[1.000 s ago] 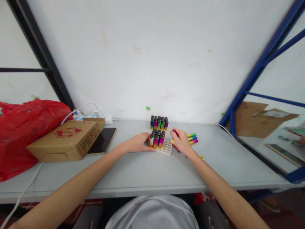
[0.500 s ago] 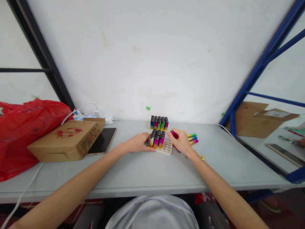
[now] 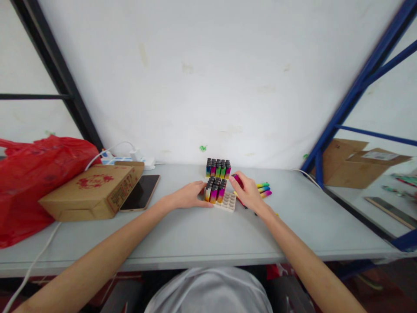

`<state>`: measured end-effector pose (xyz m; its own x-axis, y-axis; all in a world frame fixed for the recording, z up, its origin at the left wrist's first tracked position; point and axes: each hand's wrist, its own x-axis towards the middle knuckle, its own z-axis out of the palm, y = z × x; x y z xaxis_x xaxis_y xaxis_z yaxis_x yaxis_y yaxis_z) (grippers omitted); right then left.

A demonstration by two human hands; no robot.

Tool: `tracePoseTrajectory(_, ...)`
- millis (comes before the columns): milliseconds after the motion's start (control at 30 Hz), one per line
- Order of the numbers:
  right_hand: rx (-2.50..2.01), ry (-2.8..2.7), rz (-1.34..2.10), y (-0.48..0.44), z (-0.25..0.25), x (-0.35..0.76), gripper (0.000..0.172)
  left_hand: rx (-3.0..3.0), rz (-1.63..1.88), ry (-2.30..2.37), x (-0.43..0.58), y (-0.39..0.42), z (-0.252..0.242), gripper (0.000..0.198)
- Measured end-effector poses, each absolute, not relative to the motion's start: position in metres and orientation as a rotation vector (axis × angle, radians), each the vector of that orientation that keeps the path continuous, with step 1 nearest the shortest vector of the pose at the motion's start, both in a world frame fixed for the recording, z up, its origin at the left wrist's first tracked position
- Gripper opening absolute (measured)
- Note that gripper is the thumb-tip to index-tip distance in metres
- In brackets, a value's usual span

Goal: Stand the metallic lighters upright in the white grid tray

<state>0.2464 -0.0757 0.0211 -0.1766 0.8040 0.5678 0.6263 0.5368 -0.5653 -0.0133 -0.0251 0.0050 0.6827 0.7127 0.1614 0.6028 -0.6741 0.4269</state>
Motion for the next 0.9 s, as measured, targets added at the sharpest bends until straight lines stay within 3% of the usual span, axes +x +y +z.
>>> tracePoseTrajectory(133,-1.068,-1.95,0.352,-0.081,0.024,0.247,0.03,2.573,0.441,1.033,-0.013,-0.026,0.006,0.059)
tracePoseTrajectory(300,-0.886,-2.085,0.215,-0.083,0.025,0.243,0.032,2.58,0.44,1.03,-0.013,-0.028,0.009,0.057)
tracePoseTrajectory(567,-1.038,-2.15,0.487,-0.085,0.019,0.238,0.024,2.581,0.45,1.017,-0.012,-0.028,0.009,0.058)
tracePoseTrajectory(900,-1.061,-2.179,0.484,-0.087,0.018,0.235,0.024,2.572,0.476,1.012,-0.013,-0.026,0.006,0.057)
